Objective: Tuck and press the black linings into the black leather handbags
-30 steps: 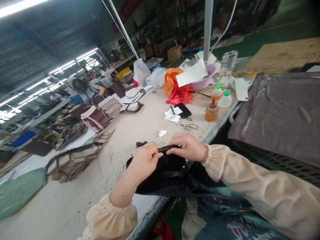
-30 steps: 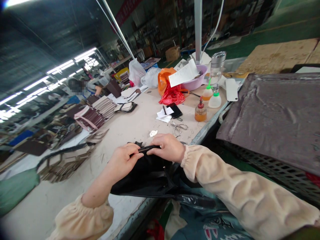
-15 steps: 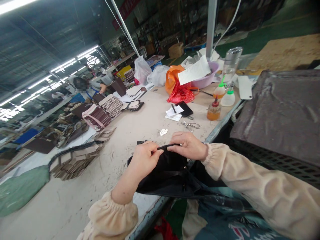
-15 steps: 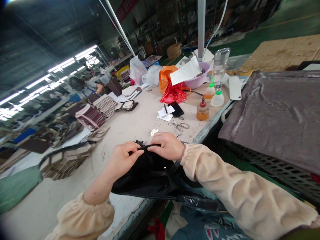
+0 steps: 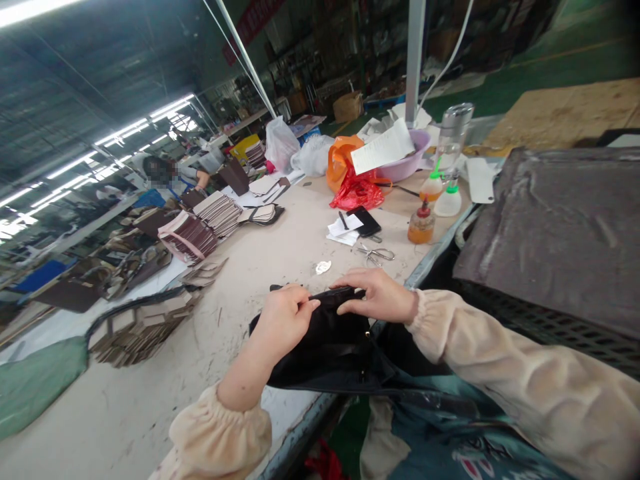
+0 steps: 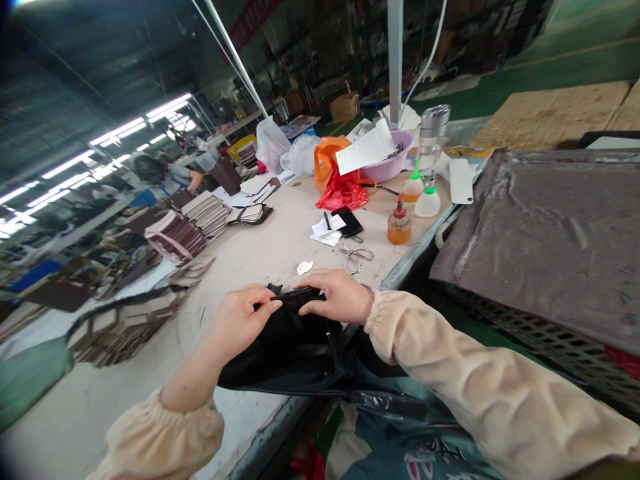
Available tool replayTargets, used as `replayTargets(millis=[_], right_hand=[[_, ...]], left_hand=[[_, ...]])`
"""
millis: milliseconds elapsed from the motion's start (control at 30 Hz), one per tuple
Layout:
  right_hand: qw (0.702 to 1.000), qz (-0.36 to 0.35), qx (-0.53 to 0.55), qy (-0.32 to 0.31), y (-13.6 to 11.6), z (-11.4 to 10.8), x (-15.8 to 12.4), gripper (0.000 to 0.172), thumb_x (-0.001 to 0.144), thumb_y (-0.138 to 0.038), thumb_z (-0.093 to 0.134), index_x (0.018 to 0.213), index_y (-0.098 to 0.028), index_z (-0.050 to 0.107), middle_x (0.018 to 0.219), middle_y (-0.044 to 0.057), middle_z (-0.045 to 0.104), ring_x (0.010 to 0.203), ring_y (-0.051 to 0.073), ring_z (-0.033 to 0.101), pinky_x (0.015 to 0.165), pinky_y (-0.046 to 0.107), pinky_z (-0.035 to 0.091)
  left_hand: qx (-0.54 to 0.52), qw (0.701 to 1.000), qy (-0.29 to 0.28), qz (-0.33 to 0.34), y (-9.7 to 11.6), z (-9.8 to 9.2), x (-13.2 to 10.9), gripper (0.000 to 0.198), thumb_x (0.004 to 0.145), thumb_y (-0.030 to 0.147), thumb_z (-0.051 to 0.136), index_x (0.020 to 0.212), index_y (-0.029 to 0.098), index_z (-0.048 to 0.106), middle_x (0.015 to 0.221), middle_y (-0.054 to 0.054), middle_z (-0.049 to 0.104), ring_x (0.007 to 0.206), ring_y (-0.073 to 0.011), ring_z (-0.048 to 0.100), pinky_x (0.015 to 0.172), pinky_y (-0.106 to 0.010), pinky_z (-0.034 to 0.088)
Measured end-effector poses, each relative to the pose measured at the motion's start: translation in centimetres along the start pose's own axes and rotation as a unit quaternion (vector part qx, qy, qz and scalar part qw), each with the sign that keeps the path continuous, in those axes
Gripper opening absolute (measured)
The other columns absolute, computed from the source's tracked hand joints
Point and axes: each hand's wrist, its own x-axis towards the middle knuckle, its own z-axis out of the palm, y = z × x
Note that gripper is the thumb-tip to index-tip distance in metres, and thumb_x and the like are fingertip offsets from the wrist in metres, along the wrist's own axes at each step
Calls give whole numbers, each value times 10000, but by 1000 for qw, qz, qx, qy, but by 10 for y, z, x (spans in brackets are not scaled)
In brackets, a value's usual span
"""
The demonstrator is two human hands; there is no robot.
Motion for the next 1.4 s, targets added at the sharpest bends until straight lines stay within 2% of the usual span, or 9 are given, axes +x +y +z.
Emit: replayTargets(millis=[133,300,467,667,867,1000,1133,1233,1400], right_hand=[[1000,-6,-23,13,-4,3,3,247,738,-311,686,946,-182,657,875,56,661,842,178,597,754,286,452],[999,-5,-37,3,-6,4,7,146,785,-317,637,818,-180,672,734,29,634,727,145,581,670,248,426],[997,-18,-68,-14,-4,2,8,163,811,-317,599,781,-170,663,705,24,620,698,132,565,643,235,399],[994,-37,-99,-23,-4,0,11,310,868,-380,506,696,-161,641,640,27,589,643,123,535,618,237,378],[994,-57,-90,-37,-5,-3,14,269,863,-329,514,675,-165,615,625,13,563,620,112,512,604,230,360],[993,-66,-97,-22,-7,0,12,281,862,-306,516,632,-162,594,605,6,538,600,108,487,591,231,355],[998,-40,-46,20,-6,4,4,266,844,-359,558,698,-153,643,628,22,574,632,118,523,609,233,390],[999,11,37,26,-4,2,-3,268,757,-399,660,826,-141,687,672,29,628,629,119,558,600,229,431],[992,55,117,8,-6,-12,-15,305,787,-303,624,1034,-131,670,842,69,671,710,136,607,645,254,496]], left_hand=[[-1,1000,7,3,-2,1,-1,244,792,228,553,564,166,497,661,1,576,633,-120,518,620,-245,382],[-3,1000,6,-2,-1,1,-1,245,789,221,549,560,169,479,672,1,581,634,-119,518,621,-245,383],[5,1000,0,-2,1,0,1,262,781,232,560,550,169,452,646,11,557,604,-111,489,602,-242,358],[6,1000,-5,-1,2,-1,0,271,787,238,551,548,169,445,631,13,541,609,-112,484,602,-242,357],[-18,1000,-11,4,1,0,-1,268,791,249,538,548,169,457,650,9,555,626,-113,497,628,-242,372],[-16,1000,-5,-5,3,0,-1,257,788,269,543,559,170,480,632,13,555,625,-115,496,627,-240,367],[-24,999,-6,-21,6,-2,-2,211,758,310,594,613,178,515,612,36,551,599,-105,488,607,-232,350],[-28,999,-18,-33,7,-2,-2,198,751,314,602,629,184,516,590,49,537,571,-99,473,580,-227,333],[-29,999,-16,-25,6,-1,-3,199,765,309,582,632,183,503,595,47,532,577,-99,467,588,-228,331]])
